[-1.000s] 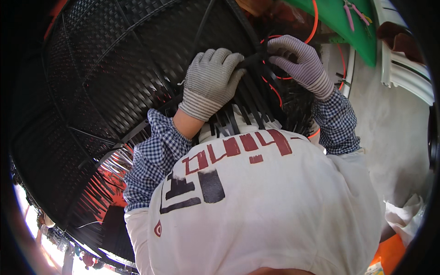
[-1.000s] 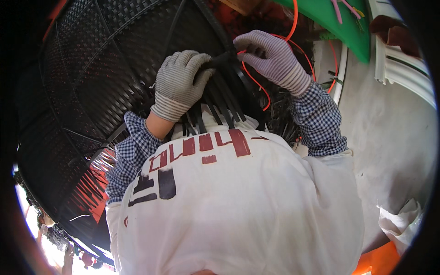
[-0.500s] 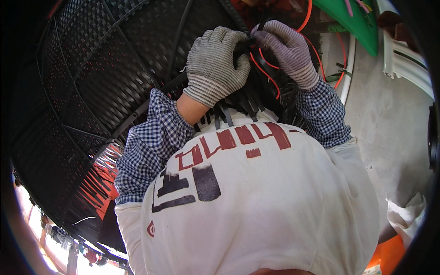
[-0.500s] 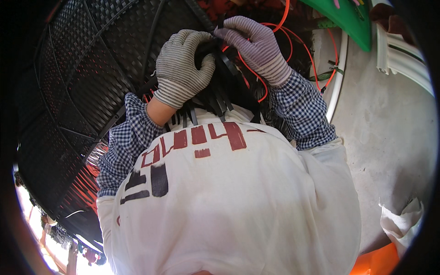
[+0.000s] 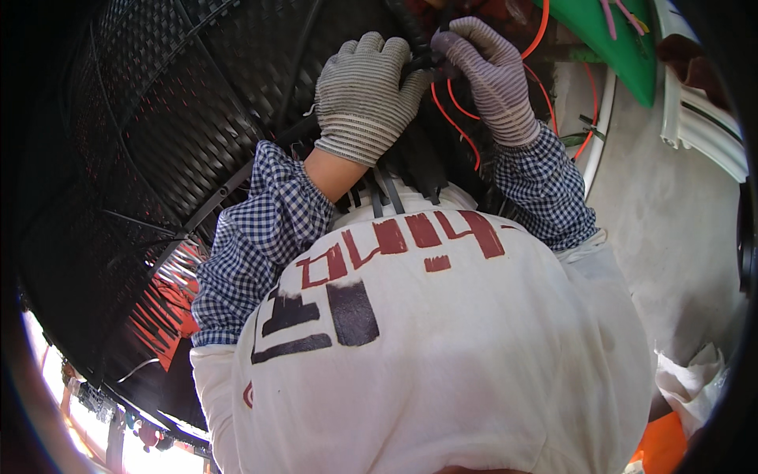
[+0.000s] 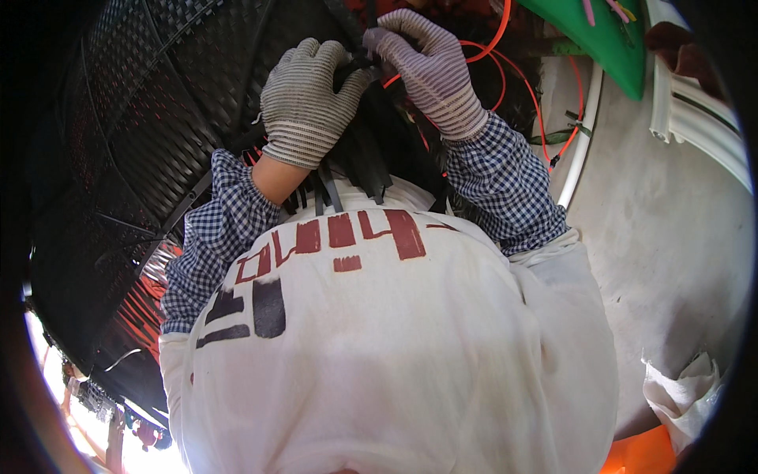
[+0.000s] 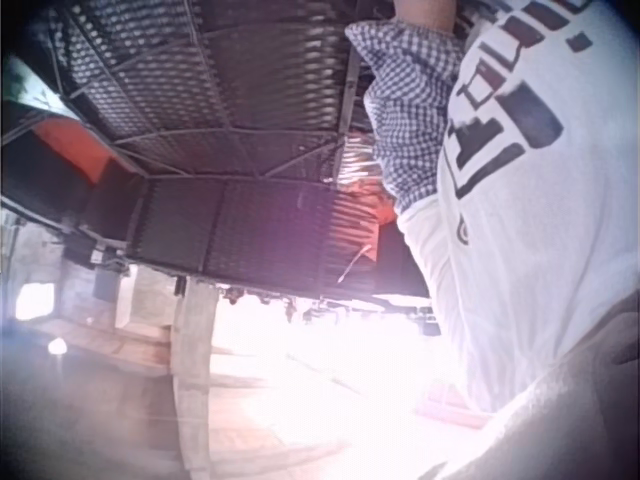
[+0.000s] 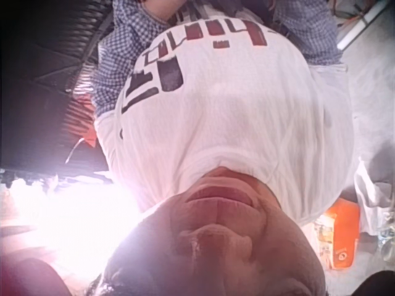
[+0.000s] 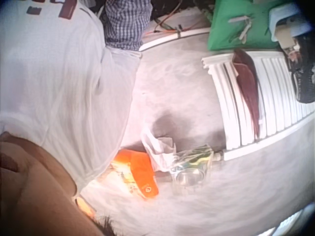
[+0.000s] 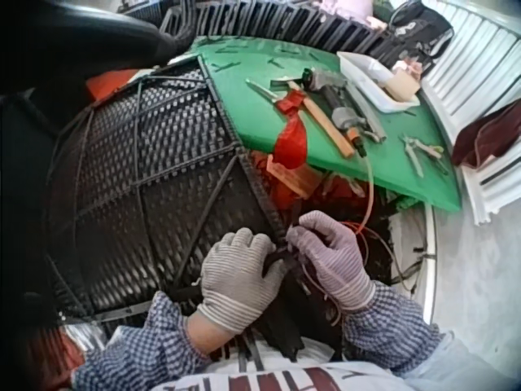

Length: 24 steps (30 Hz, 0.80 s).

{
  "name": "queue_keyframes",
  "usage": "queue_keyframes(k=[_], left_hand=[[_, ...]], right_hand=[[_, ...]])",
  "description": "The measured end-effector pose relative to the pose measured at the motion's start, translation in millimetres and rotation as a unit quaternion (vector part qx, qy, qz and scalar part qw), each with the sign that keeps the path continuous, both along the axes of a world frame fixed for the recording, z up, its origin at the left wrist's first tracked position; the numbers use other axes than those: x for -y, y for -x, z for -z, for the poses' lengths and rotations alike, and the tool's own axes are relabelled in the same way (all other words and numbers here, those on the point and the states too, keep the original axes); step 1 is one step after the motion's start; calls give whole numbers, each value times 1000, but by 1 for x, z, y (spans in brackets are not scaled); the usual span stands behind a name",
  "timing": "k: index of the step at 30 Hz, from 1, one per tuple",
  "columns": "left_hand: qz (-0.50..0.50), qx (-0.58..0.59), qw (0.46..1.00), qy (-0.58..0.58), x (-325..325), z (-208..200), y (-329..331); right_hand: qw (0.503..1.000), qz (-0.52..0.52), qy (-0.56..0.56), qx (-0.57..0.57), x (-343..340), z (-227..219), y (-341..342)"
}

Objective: The person trims strips on a woven furniture piece using pliers, repositions the frame, and tucks and weaves the strips into the edge using pliers and by hand.

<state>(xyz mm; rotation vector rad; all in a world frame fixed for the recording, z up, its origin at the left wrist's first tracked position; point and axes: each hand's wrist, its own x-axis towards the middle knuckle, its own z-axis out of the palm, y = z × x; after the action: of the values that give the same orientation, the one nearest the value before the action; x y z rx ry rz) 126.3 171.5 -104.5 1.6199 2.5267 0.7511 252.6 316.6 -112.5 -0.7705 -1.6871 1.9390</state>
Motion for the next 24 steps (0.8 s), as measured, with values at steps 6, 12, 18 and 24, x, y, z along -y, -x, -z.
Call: queue_keyframes(k=[6, 12, 18, 24], left_hand=[[-12, 11, 1000, 1, 1, -6, 2], [-14, -6, 1000, -8, 0, -4, 2], [-4, -36, 999, -39, -1, 2, 0], [-7, -61, 996, -58, 0, -2, -5]], right_hand=[[987, -159, -18, -17, -16, -26, -14], [963, -212, -159, 44, -21, -21, -19], [903, -182, -389, 31, -16, -17, -1], [969, -135, -206, -28, -13, -8, -3]])
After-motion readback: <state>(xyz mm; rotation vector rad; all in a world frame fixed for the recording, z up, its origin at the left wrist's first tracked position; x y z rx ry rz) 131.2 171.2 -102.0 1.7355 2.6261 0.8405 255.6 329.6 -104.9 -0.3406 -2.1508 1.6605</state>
